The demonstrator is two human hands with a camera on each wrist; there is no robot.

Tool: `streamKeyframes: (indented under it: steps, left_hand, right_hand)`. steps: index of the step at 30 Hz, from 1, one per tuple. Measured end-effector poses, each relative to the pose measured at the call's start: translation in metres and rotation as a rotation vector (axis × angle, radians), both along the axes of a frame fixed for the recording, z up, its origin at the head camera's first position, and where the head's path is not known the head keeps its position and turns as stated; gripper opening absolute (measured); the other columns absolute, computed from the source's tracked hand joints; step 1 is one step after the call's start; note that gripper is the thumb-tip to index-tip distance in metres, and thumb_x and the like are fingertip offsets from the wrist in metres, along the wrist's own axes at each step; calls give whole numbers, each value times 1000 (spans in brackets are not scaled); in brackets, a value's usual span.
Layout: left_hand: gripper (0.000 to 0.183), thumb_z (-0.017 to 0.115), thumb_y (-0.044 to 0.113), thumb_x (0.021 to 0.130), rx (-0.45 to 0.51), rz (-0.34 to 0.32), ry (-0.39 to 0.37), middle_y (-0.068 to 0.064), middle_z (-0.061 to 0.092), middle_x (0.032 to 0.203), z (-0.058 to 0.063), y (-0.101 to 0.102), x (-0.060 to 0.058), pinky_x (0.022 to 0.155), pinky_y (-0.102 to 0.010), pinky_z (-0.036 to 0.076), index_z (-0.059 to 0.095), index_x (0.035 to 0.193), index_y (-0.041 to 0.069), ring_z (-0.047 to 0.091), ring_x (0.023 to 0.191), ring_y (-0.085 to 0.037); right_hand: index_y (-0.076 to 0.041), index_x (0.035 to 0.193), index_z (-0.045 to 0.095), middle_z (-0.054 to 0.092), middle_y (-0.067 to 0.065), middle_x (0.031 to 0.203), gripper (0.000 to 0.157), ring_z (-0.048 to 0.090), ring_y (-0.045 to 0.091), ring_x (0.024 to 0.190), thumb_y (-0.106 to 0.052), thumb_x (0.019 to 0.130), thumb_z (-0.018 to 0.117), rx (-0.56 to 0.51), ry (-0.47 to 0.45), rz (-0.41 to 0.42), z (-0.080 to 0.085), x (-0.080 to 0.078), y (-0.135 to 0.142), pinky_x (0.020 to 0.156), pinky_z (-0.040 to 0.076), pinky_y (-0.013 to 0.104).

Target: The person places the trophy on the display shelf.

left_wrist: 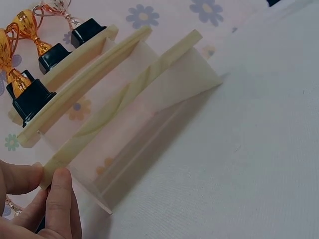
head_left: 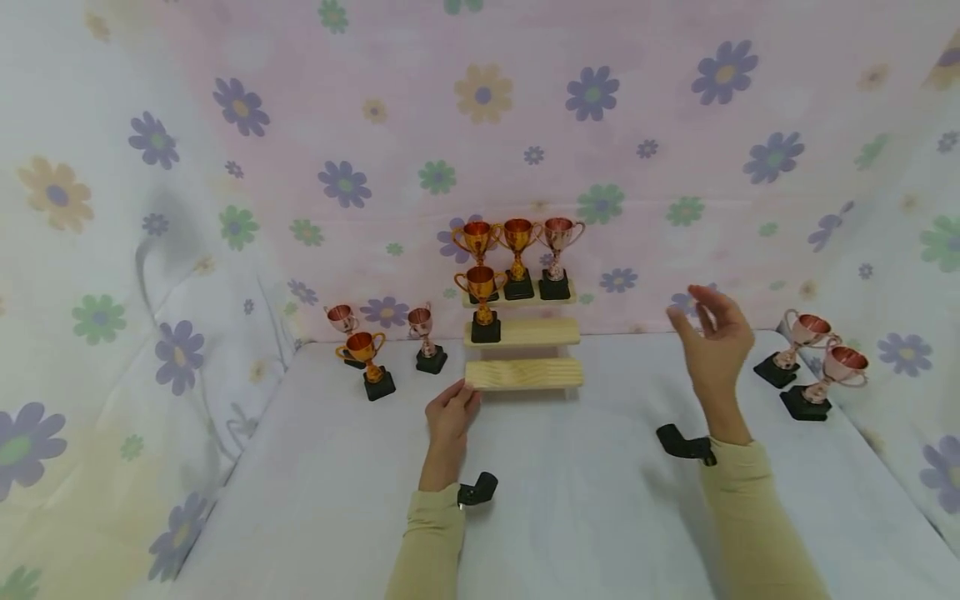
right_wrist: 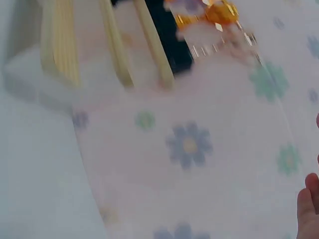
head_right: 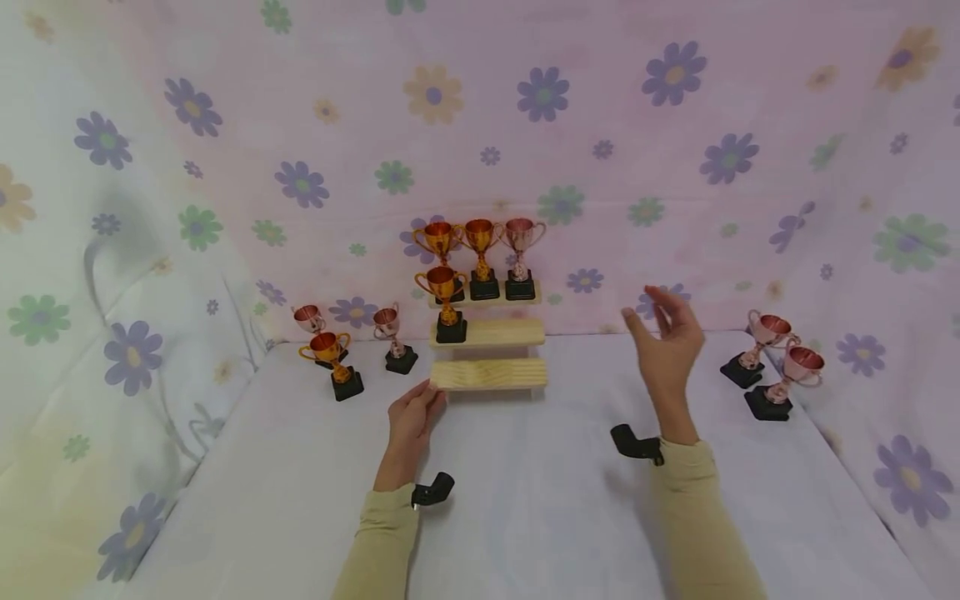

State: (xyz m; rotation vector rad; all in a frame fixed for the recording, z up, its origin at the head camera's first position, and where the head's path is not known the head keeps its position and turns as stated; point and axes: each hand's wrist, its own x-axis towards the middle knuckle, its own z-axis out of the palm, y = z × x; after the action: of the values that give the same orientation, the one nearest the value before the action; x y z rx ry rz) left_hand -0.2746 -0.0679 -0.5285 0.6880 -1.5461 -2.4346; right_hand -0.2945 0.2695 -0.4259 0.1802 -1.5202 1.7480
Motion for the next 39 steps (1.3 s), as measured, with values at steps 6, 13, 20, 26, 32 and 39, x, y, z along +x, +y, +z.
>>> streamKeyframes:
  steps: [6,13,20,26,32,39]
  left_hand:
    - [33,62,-5,98,-6,6,1,-25,62,114,0,-1,-1,91,-32,61,60,128,-17,68,85,-15]
    - [32,60,-5,98,-8,-3,12,-25,63,114,0,0,-1,87,-28,61,59,128,-17,68,85,-15]
    - [32,60,-6,98,5,-13,38,-21,64,110,-2,1,-2,85,-26,62,59,127,-17,69,84,-14]
    - [31,59,-6,98,-9,-5,47,-24,65,112,-2,0,0,83,-25,62,59,127,-18,69,84,-14]
    - [32,59,-5,99,-6,-15,30,-26,64,117,-1,-2,0,85,-25,61,59,129,-17,69,88,-14]
    - [32,59,-3,100,-4,-12,14,-25,64,120,-1,-1,0,86,-25,61,60,129,-15,69,91,-15]
  right_hand:
    - [1,114,72,71,-3,108,36,61,13,110,9,80,79,-10,-71,-325,-4,16,71,106,48,26]
    - [-5,112,73,59,-5,91,39,53,4,82,11,76,74,-118,-101,-509,-17,35,117,78,47,15]
    - [-6,125,64,57,-12,121,43,49,12,128,1,85,76,38,-145,-674,-27,50,135,116,35,20]
    - [-6,127,65,58,-17,122,42,49,10,130,-2,87,76,103,-190,-692,-35,54,150,119,31,19]
    - [-12,133,63,56,-17,122,51,46,2,121,-8,85,80,32,-373,-621,-51,50,168,112,34,18]
    - [-13,123,69,61,-18,98,47,55,-3,86,3,80,80,45,-418,-462,-72,47,182,71,47,1]
